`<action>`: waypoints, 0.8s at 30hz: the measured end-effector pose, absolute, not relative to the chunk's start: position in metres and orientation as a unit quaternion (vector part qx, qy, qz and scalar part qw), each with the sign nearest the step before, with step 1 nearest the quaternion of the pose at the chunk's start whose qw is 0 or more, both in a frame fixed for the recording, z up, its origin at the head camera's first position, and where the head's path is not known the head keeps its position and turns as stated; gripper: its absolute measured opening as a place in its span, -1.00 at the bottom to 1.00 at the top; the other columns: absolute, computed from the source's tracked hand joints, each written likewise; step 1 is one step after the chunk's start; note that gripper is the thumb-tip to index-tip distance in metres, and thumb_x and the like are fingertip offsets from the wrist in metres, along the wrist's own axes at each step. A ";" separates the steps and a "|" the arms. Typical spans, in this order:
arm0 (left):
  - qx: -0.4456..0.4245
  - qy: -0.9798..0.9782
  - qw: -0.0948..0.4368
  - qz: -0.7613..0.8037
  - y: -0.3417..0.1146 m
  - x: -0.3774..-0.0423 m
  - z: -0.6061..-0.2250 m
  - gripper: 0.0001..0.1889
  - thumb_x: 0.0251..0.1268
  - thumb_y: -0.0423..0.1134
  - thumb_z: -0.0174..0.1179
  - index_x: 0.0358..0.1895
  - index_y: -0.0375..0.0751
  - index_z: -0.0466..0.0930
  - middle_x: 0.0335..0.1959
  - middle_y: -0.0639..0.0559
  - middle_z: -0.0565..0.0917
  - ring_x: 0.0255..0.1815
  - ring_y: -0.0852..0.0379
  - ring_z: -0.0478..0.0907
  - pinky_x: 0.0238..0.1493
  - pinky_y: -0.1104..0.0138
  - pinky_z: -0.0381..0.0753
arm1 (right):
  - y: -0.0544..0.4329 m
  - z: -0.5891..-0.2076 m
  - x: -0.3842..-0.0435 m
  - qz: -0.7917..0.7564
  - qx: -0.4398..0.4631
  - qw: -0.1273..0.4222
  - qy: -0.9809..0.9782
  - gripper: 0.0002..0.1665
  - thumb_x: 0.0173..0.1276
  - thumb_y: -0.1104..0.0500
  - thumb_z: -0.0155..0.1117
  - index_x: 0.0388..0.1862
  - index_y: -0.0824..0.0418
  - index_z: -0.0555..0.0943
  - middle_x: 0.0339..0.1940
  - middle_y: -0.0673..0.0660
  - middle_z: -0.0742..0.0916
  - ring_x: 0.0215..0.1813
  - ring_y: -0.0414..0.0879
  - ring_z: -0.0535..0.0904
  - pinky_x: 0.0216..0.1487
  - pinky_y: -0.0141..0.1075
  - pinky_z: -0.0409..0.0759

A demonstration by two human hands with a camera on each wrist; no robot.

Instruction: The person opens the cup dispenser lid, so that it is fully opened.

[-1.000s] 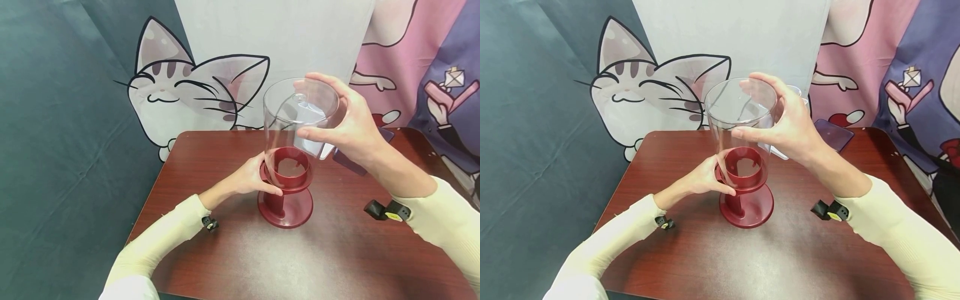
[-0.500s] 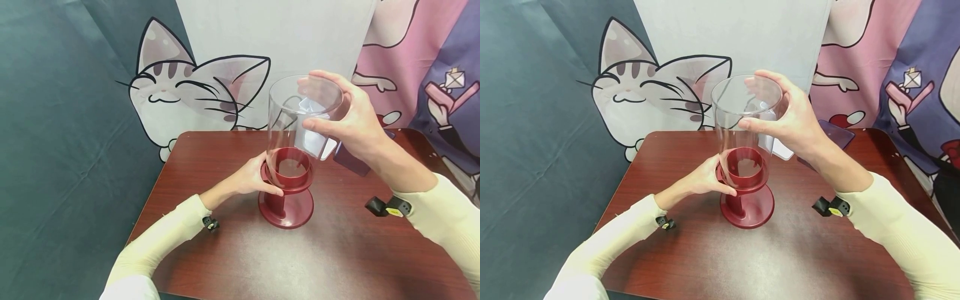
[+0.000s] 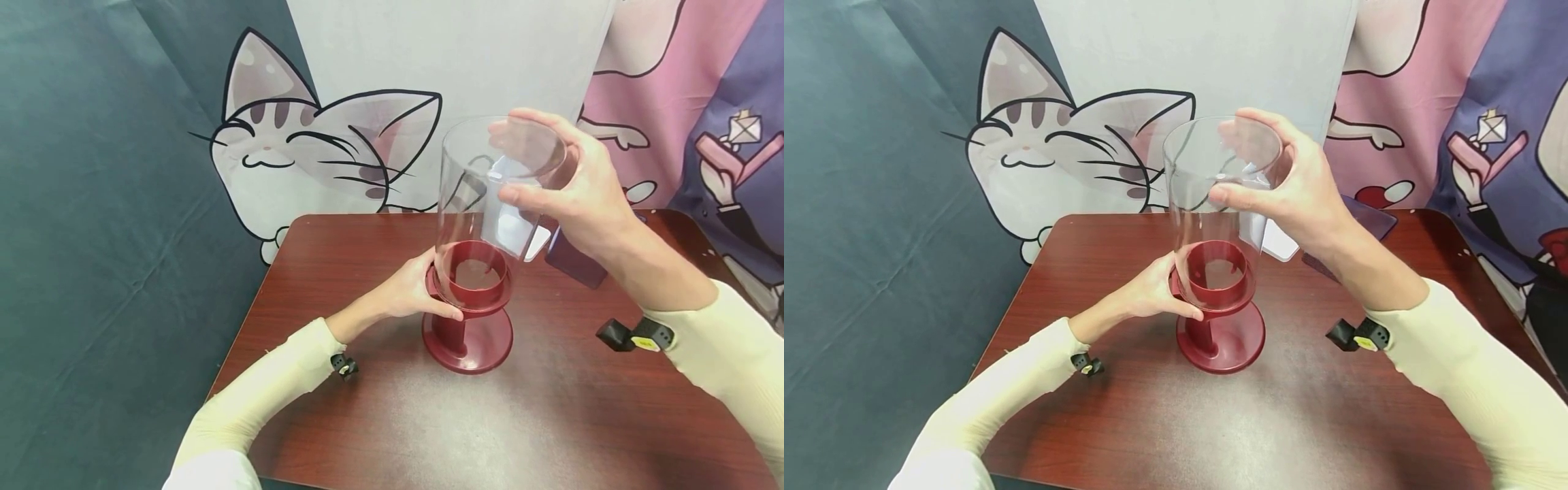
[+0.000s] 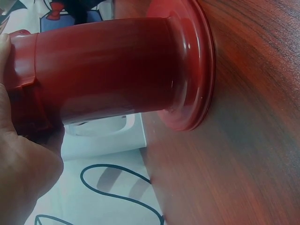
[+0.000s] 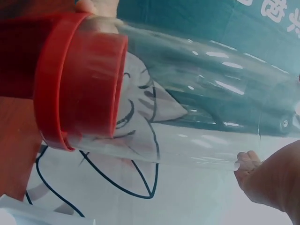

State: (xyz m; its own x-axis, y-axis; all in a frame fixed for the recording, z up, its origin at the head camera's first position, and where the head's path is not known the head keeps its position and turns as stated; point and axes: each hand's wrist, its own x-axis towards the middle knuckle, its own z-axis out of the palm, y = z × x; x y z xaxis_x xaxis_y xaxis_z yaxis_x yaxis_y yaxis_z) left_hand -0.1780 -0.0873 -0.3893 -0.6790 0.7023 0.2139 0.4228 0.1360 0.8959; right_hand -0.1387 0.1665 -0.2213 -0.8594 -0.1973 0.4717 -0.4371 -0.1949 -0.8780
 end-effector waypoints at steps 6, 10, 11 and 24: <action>0.364 0.760 0.134 0.521 -0.089 -0.177 -0.388 0.10 0.00 -0.20 0.71 0.61 0.02 0.20 0.34 0.06 0.58 0.29 0.18 0.56 0.27 0.27 0.65 | 0.167 -0.213 -0.141 0.754 0.262 0.099 -0.594 -0.13 0.08 0.65 0.37 0.43 0.29 0.55 0.31 0.32 0.69 0.25 0.07 0.64 0.11 -0.36 0.64; 0.363 0.761 0.133 0.520 -0.088 -0.177 -0.388 0.09 -0.01 -0.20 0.71 0.60 0.01 0.21 0.35 0.06 0.57 0.30 0.17 0.55 0.28 0.27 0.64 | 0.167 -0.209 -0.142 0.776 0.280 0.113 -0.553 -0.15 0.05 0.69 0.34 0.41 0.39 0.55 0.30 0.42 0.68 0.28 0.12 0.63 0.24 -0.30 0.61; 0.364 0.762 0.131 0.519 -0.088 -0.177 -0.388 0.08 -0.02 -0.20 0.72 0.59 0.00 0.22 0.35 0.05 0.57 0.30 0.17 0.54 0.28 0.28 0.64 | 0.168 -0.208 -0.143 0.782 0.285 0.118 -0.542 -0.16 0.05 0.69 0.34 0.40 0.42 0.54 0.29 0.43 0.68 0.27 0.13 0.63 0.25 -0.28 0.61; 0.362 0.765 0.122 0.518 -0.088 -0.177 -0.388 0.12 -0.04 -0.23 0.72 0.63 -0.04 0.21 0.41 0.06 0.53 0.35 0.15 0.50 0.27 0.28 0.65 | 0.197 -0.198 -0.160 0.828 0.276 0.154 -0.463 -0.18 -0.04 0.73 0.47 0.29 0.54 0.55 0.17 0.43 0.73 0.18 0.16 0.64 0.13 -0.22 0.67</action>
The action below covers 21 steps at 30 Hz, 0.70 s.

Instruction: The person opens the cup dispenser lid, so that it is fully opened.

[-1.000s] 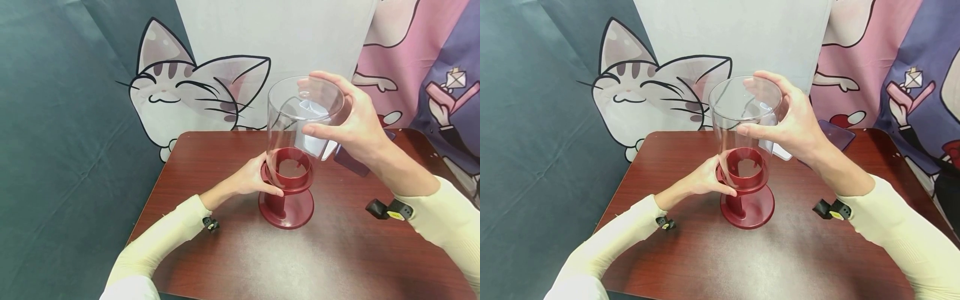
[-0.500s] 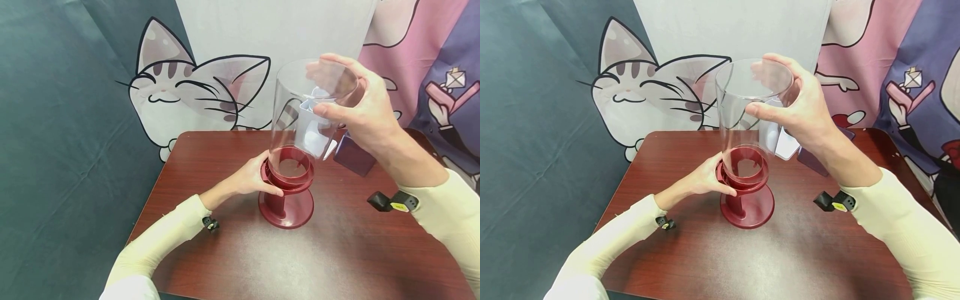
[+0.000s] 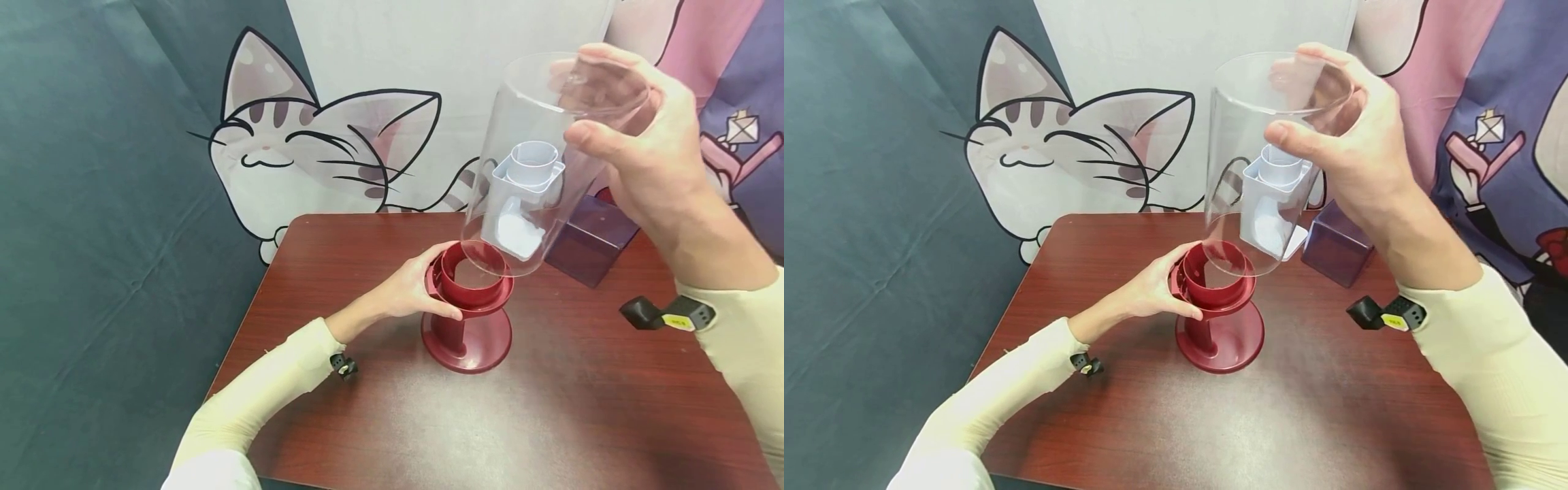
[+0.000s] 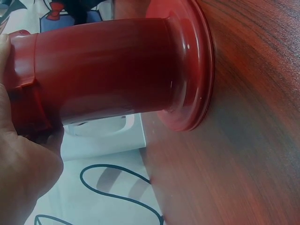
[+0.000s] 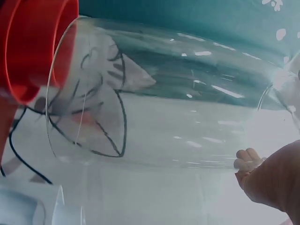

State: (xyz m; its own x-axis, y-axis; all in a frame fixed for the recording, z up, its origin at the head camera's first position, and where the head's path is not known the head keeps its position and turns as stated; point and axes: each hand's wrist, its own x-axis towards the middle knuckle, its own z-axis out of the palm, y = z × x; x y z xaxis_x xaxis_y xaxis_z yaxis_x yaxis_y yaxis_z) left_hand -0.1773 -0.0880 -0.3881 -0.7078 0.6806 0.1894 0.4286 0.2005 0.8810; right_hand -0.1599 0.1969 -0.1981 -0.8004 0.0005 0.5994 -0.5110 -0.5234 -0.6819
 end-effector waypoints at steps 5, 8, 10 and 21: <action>0.368 0.759 0.120 0.524 -0.088 -0.177 -0.388 0.09 -0.03 -0.21 0.71 0.61 0.02 0.24 0.40 0.12 0.53 0.35 0.16 0.50 0.23 0.26 0.68 | 0.207 -0.196 -0.166 0.810 0.266 0.193 -0.486 -0.26 0.02 0.74 0.41 0.26 0.56 0.56 0.18 0.49 0.71 0.18 0.19 0.68 0.04 -0.25 0.73; 0.368 0.758 0.118 0.525 -0.088 -0.177 -0.388 0.09 -0.03 -0.21 0.71 0.61 0.03 0.25 0.40 0.13 0.53 0.35 0.17 0.50 0.22 0.25 0.69 | 0.214 -0.197 -0.172 0.815 0.250 0.193 -0.486 -0.29 0.04 0.76 0.37 0.24 0.54 0.57 0.15 0.48 0.72 0.11 0.18 0.71 -0.03 -0.26 0.77; 0.369 0.757 0.117 0.526 -0.088 -0.177 -0.388 0.09 -0.04 -0.22 0.71 0.61 0.01 0.25 0.40 0.13 0.53 0.35 0.17 0.50 0.23 0.25 0.69 | 0.219 -0.200 -0.176 0.813 0.241 0.195 -0.493 -0.30 0.06 0.77 0.35 0.24 0.52 0.58 0.15 0.46 0.73 0.08 0.17 0.72 -0.05 -0.27 0.78; 0.374 0.756 0.111 0.525 -0.087 -0.177 -0.389 0.10 -0.06 -0.25 0.73 0.61 -0.01 0.26 0.39 0.15 0.54 0.34 0.18 0.51 0.26 0.23 0.67 | 0.226 -0.226 -0.188 0.806 0.223 0.202 -0.510 -0.28 0.06 0.80 0.28 0.24 0.46 0.61 0.15 0.39 0.74 0.16 0.12 0.66 0.14 -0.29 0.66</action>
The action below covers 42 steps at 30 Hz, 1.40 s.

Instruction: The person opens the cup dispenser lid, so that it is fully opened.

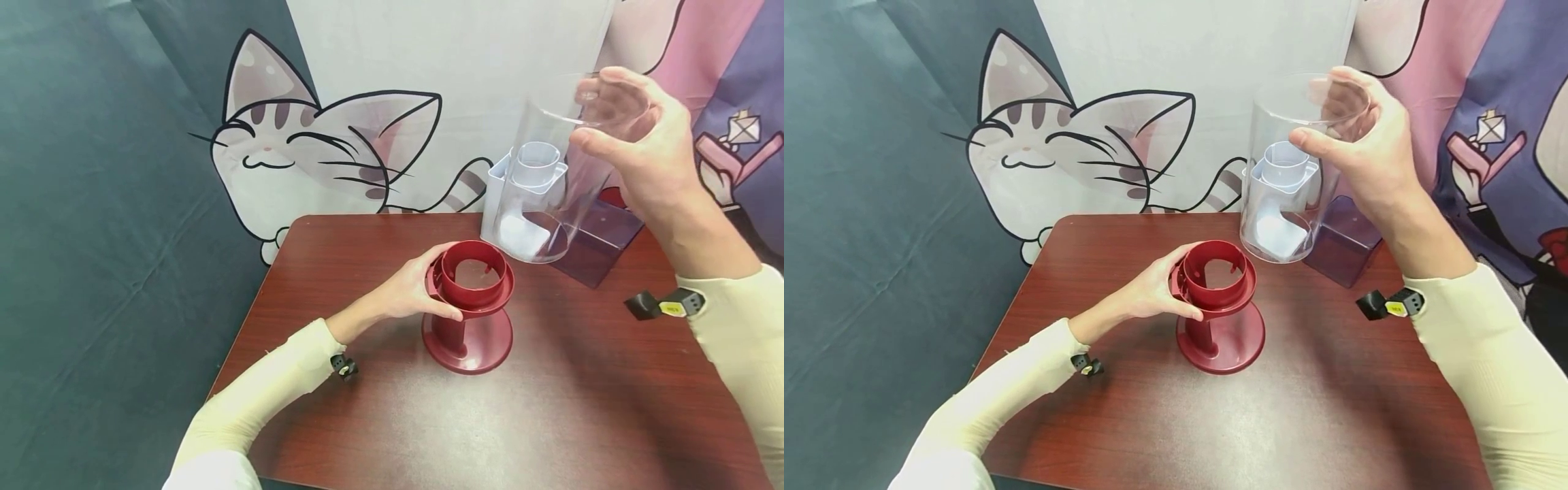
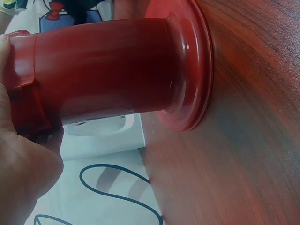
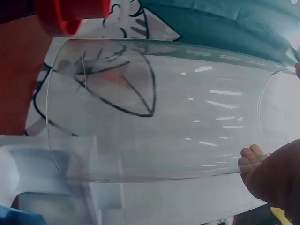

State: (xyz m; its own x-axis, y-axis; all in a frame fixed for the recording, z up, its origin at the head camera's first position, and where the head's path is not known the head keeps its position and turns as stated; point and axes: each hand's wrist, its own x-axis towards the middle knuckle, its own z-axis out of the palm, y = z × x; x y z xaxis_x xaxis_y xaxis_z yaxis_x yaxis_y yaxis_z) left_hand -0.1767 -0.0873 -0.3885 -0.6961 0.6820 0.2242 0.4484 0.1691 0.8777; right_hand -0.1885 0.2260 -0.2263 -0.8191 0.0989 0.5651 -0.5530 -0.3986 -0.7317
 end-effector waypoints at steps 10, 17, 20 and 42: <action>0.374 0.754 0.115 0.528 -0.088 -0.177 -0.389 0.10 -0.05 -0.25 0.72 0.61 0.00 0.25 0.40 0.15 0.53 0.35 0.17 0.50 0.24 0.23 0.68 | 0.224 -0.261 -0.197 0.791 0.201 0.193 -0.545 -0.21 0.05 0.76 0.35 0.28 0.34 0.60 0.17 0.27 0.75 0.20 0.04 0.64 0.16 -0.36 0.64; 0.373 0.752 0.118 0.531 -0.088 -0.177 -0.389 0.10 -0.04 -0.25 0.71 0.62 0.01 0.24 0.41 0.14 0.53 0.36 0.17 0.49 0.23 0.22 0.69 | 0.221 -0.292 -0.199 0.764 0.184 0.180 -0.592 -0.15 0.08 0.68 0.45 0.38 0.28 0.54 0.26 0.21 0.70 0.25 0.02 0.57 0.19 -0.42 0.62; 0.374 0.750 0.120 0.533 -0.087 -0.177 -0.389 0.10 -0.03 -0.26 0.70 0.62 0.01 0.24 0.41 0.14 0.52 0.36 0.16 0.48 0.23 0.22 0.69 | 0.220 -0.306 -0.200 0.755 0.177 0.184 -0.604 -0.12 0.08 0.67 0.47 0.40 0.26 0.53 0.28 0.20 0.69 0.28 0.03 0.55 0.21 -0.44 0.60; 0.374 0.755 0.112 0.526 -0.087 -0.177 -0.390 0.11 -0.06 -0.25 0.72 0.61 0.00 0.24 0.40 0.13 0.53 0.34 0.17 0.50 0.25 0.24 0.68 | 0.217 -0.370 -0.208 0.639 0.117 0.198 -0.734 0.06 0.11 0.45 0.64 0.58 0.15 0.38 0.44 0.21 0.59 0.34 -0.07 0.50 0.24 -0.44 0.51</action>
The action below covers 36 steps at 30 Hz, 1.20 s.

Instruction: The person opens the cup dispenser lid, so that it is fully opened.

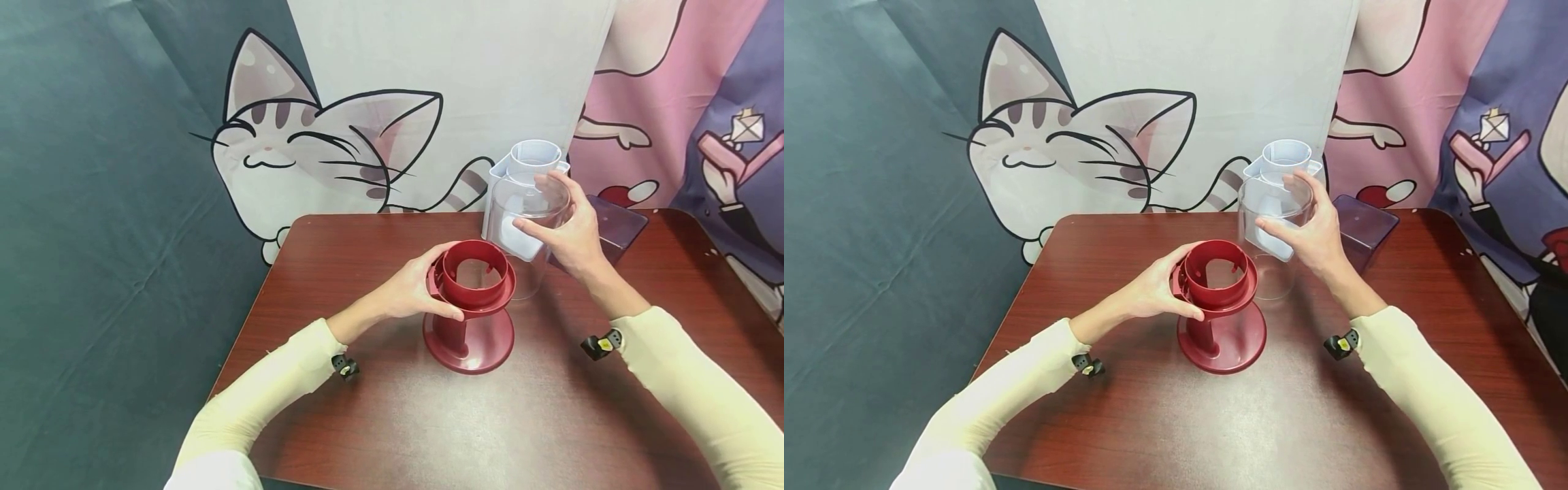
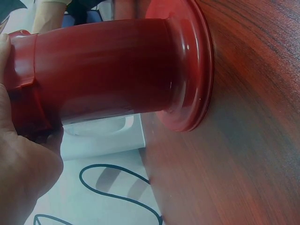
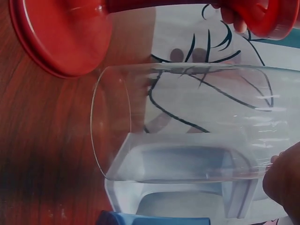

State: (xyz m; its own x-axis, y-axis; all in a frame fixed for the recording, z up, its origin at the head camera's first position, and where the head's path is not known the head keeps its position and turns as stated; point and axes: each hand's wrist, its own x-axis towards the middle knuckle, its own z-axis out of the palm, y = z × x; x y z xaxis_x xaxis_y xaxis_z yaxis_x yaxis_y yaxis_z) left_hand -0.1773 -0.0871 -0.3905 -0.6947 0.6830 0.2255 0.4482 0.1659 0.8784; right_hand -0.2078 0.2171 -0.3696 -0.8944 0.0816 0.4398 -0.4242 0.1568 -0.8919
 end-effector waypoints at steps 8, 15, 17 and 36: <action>0.374 0.755 0.112 0.527 -0.087 -0.178 -0.391 0.12 -0.07 -0.25 0.73 0.61 -0.01 0.25 0.40 0.12 0.54 0.33 0.16 0.51 0.26 0.25 0.67 | 0.219 -0.380 -0.211 0.621 0.108 0.202 -0.749 0.11 0.08 0.40 0.68 0.60 0.15 0.36 0.45 0.21 0.58 0.32 -0.13 0.48 0.26 -0.42 0.45; 0.373 0.757 0.109 0.525 -0.087 -0.178 -0.391 0.12 -0.07 -0.23 0.73 0.61 0.02 0.25 0.40 0.15 0.54 0.33 0.19 0.50 0.26 0.24 0.67 | 0.218 -0.386 -0.213 0.613 0.099 0.207 -0.756 0.11 0.09 0.36 0.69 0.60 0.12 0.37 0.44 0.20 0.57 0.27 -0.15 0.45 0.24 -0.39 0.42; 0.373 0.758 0.110 0.524 -0.087 -0.178 -0.391 0.11 -0.06 -0.23 0.73 0.61 0.02 0.24 0.40 0.15 0.53 0.33 0.19 0.50 0.24 0.24 0.68 | 0.218 -0.387 -0.214 0.615 0.101 0.210 -0.753 0.11 0.08 0.38 0.69 0.60 0.14 0.37 0.43 0.21 0.57 0.27 -0.14 0.45 0.24 -0.41 0.41; 0.368 0.757 0.115 0.527 -0.087 -0.177 -0.391 0.10 -0.04 -0.22 0.71 0.62 0.02 0.24 0.41 0.12 0.52 0.34 0.16 0.49 0.20 0.23 0.71 | 0.215 -0.396 -0.204 0.603 0.091 0.222 -0.761 0.11 0.09 0.40 0.67 0.60 0.21 0.34 0.47 0.27 0.55 0.37 0.08 0.43 0.38 -0.30 0.36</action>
